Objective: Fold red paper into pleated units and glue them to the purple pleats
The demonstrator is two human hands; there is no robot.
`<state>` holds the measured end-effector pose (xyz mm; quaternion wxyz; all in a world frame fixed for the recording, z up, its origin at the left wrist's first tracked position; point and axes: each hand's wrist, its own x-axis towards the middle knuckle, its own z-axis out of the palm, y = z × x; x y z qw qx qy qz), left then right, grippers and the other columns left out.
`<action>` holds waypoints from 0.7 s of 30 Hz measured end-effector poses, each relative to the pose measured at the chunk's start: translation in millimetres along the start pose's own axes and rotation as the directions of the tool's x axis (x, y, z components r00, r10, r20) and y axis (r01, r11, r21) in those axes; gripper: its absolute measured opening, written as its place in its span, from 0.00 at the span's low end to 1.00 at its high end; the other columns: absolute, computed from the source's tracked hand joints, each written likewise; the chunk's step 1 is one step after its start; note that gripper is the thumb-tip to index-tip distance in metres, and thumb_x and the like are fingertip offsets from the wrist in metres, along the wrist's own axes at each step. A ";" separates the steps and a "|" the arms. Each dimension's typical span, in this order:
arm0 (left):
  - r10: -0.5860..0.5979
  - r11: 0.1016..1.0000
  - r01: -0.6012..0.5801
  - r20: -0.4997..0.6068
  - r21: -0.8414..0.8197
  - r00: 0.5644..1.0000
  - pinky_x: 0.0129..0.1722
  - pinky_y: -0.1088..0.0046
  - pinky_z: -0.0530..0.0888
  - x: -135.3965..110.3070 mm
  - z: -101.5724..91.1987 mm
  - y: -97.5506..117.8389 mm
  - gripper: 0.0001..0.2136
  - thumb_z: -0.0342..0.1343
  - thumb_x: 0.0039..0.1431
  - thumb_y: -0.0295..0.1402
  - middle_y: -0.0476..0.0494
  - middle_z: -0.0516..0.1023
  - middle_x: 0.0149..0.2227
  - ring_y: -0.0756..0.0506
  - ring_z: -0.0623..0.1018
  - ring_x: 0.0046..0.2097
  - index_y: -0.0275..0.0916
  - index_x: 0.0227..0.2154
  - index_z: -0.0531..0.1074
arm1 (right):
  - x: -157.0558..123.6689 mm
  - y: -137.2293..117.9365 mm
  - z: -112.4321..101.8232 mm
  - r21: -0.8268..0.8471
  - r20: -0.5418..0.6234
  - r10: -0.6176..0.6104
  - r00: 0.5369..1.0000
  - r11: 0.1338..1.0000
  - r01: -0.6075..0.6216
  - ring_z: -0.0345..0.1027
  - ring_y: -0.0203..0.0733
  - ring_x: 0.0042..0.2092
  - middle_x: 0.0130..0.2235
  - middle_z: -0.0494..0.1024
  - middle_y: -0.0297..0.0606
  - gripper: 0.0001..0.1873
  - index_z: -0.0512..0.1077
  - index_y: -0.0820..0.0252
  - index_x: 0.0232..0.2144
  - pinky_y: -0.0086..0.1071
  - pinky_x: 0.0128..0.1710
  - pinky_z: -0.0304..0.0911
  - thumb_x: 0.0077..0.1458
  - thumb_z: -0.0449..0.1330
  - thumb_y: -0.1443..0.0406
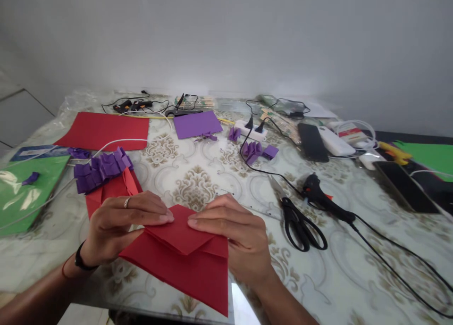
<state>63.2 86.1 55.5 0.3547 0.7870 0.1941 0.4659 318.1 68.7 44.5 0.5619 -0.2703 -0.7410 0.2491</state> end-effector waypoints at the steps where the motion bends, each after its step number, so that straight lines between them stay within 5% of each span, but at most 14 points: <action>1: 0.016 1.000 -0.016 -0.005 0.002 1.000 0.48 0.61 0.83 0.4 0.0 0.7 0.16 0.63 0.70 0.30 0.41 0.87 0.45 0.42 0.86 0.46 0.48 0.58 0.80 | 0.0 0.0 0.6 0.002 0.003 -0.002 1.000 1.000 0.002 0.79 0.45 0.37 0.38 0.88 0.38 0.12 0.84 0.46 0.51 0.42 0.37 0.72 0.69 0.64 0.61; 9: 0.096 0.988 -0.097 0.014 0.116 0.995 0.51 0.62 0.81 3.2 -2.4 7.5 0.14 0.53 0.76 0.30 0.38 0.88 0.44 0.42 0.87 0.45 0.41 0.56 0.81 | -0.9 0.9 2.9 0.001 0.026 -0.006 1.000 1.000 0.006 0.78 0.44 0.38 0.38 0.88 0.37 0.12 0.84 0.48 0.52 0.42 0.38 0.71 0.69 0.65 0.63; 17: 0.141 0.972 -0.119 -0.100 0.202 0.985 0.49 0.59 0.80 4.9 -4.7 7.5 0.10 0.64 0.69 0.31 0.39 0.85 0.43 0.40 0.83 0.47 0.38 0.51 0.81 | -8.1 1.6 1.9 -0.063 -0.017 -0.035 0.999 0.997 0.034 0.75 0.45 0.40 0.41 0.88 0.39 0.13 0.83 0.51 0.52 0.43 0.38 0.68 0.69 0.64 0.67; 21: 0.067 0.967 -0.074 0.037 0.245 0.997 0.48 0.60 0.80 7.6 -4.8 6.7 0.10 0.61 0.72 0.36 0.40 0.87 0.41 0.40 0.84 0.46 0.40 0.50 0.81 | -7.3 3.1 4.3 -0.084 0.062 -0.052 0.997 0.995 0.057 0.75 0.45 0.39 0.40 0.87 0.38 0.16 0.83 0.55 0.49 0.43 0.39 0.70 0.62 0.67 0.75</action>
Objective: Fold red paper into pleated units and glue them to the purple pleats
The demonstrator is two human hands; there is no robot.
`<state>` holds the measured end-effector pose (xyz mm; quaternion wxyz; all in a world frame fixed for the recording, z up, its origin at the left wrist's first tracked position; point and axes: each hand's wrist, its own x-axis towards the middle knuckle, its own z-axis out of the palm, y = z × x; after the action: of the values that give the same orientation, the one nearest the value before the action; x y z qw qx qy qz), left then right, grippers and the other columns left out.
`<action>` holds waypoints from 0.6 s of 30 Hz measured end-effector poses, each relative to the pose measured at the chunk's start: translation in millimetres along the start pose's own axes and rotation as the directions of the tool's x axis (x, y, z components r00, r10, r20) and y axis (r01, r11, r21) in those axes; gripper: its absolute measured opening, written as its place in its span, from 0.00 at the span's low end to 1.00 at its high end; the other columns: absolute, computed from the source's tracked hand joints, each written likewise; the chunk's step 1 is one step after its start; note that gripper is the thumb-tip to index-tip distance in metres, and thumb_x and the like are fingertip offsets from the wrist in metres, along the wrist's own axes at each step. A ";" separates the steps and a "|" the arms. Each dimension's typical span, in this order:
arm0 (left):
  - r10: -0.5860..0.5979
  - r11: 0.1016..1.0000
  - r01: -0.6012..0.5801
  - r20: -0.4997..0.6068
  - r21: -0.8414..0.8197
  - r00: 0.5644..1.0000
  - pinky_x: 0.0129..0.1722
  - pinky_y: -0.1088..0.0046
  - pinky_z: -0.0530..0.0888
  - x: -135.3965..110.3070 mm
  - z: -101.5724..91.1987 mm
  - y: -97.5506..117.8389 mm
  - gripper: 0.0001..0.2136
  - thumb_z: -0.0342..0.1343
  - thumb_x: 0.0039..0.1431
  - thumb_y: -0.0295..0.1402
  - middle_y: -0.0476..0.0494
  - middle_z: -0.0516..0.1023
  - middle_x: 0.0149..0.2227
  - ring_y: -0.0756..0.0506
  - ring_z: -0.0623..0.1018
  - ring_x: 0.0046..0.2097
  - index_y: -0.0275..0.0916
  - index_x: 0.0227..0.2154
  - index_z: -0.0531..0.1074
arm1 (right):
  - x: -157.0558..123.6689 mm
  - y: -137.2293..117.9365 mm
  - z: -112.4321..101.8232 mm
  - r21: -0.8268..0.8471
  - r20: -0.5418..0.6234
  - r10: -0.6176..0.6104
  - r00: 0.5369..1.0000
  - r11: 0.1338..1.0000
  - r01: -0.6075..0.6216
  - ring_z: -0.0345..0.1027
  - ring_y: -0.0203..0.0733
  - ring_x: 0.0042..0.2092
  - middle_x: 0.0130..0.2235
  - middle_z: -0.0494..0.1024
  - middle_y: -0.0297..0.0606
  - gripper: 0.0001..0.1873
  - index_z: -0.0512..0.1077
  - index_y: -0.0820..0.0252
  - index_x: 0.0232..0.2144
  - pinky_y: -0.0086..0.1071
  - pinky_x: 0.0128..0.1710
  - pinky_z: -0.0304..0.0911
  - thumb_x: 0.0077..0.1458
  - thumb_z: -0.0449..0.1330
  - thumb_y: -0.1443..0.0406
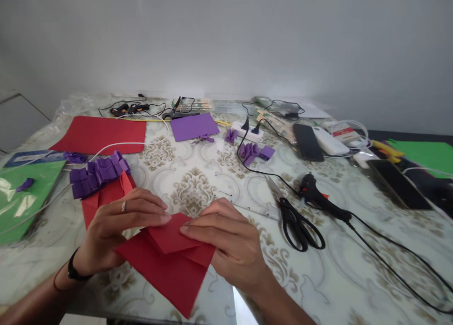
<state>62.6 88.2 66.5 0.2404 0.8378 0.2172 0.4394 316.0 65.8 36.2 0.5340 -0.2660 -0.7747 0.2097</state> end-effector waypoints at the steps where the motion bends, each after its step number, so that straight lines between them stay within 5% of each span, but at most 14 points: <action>1: 0.006 1.000 -0.006 0.028 -0.008 1.000 0.47 0.61 0.80 0.4 0.2 0.0 0.10 0.60 0.72 0.36 0.40 0.87 0.39 0.41 0.85 0.44 0.40 0.49 0.82 | 1.0 -0.4 0.7 -0.001 0.006 0.002 1.000 1.000 -0.002 0.75 0.44 0.39 0.39 0.87 0.39 0.17 0.83 0.56 0.48 0.42 0.39 0.70 0.60 0.67 0.77; 4: -0.022 0.998 0.024 0.034 -0.051 0.999 0.43 0.66 0.80 1.3 1.1 1.5 0.07 0.62 0.71 0.33 0.42 0.87 0.37 0.44 0.85 0.39 0.40 0.46 0.83 | 4.9 -4.0 2.2 0.025 -0.018 0.035 0.999 0.999 -0.034 0.76 0.43 0.37 0.37 0.86 0.39 0.15 0.83 0.58 0.43 0.40 0.38 0.71 0.57 0.68 0.78; 9: -0.293 0.952 0.297 0.060 -0.073 0.954 0.32 0.77 0.79 0.6 7.0 2.8 0.01 0.68 0.64 0.33 0.49 0.86 0.32 0.48 0.83 0.32 0.43 0.37 0.83 | 9.1 -11.1 5.8 0.047 0.004 0.228 0.974 0.973 -0.228 0.72 0.40 0.33 0.30 0.80 0.36 0.04 0.80 0.60 0.33 0.36 0.34 0.68 0.61 0.69 0.72; 14: -0.572 0.810 0.577 0.073 -0.102 0.817 0.17 0.78 0.63 -4.7 14.4 -1.9 0.14 0.70 0.60 0.41 0.54 0.73 0.19 0.52 0.69 0.20 0.40 0.24 0.78 | 8.5 -11.4 12.5 0.040 0.039 0.386 0.922 0.921 -0.388 0.67 0.38 0.30 0.26 0.75 0.31 0.12 0.76 0.58 0.26 0.34 0.32 0.64 0.62 0.68 0.66; 18: -0.703 0.682 0.706 0.097 -0.189 0.705 0.15 0.79 0.54 -7.3 19.4 -2.4 0.21 0.68 0.59 0.43 0.55 0.64 0.15 0.55 0.59 0.17 0.38 0.18 0.69 | 8.4 -12.5 15.1 0.070 0.096 0.536 0.839 0.837 -0.543 0.71 0.39 0.32 0.30 0.80 0.34 0.11 0.78 0.58 0.27 0.34 0.33 0.64 0.63 0.66 0.64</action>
<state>74.7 81.8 50.8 0.4800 0.6630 0.4724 0.3269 297.0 60.8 44.7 0.4370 -0.4402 -0.6764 0.3972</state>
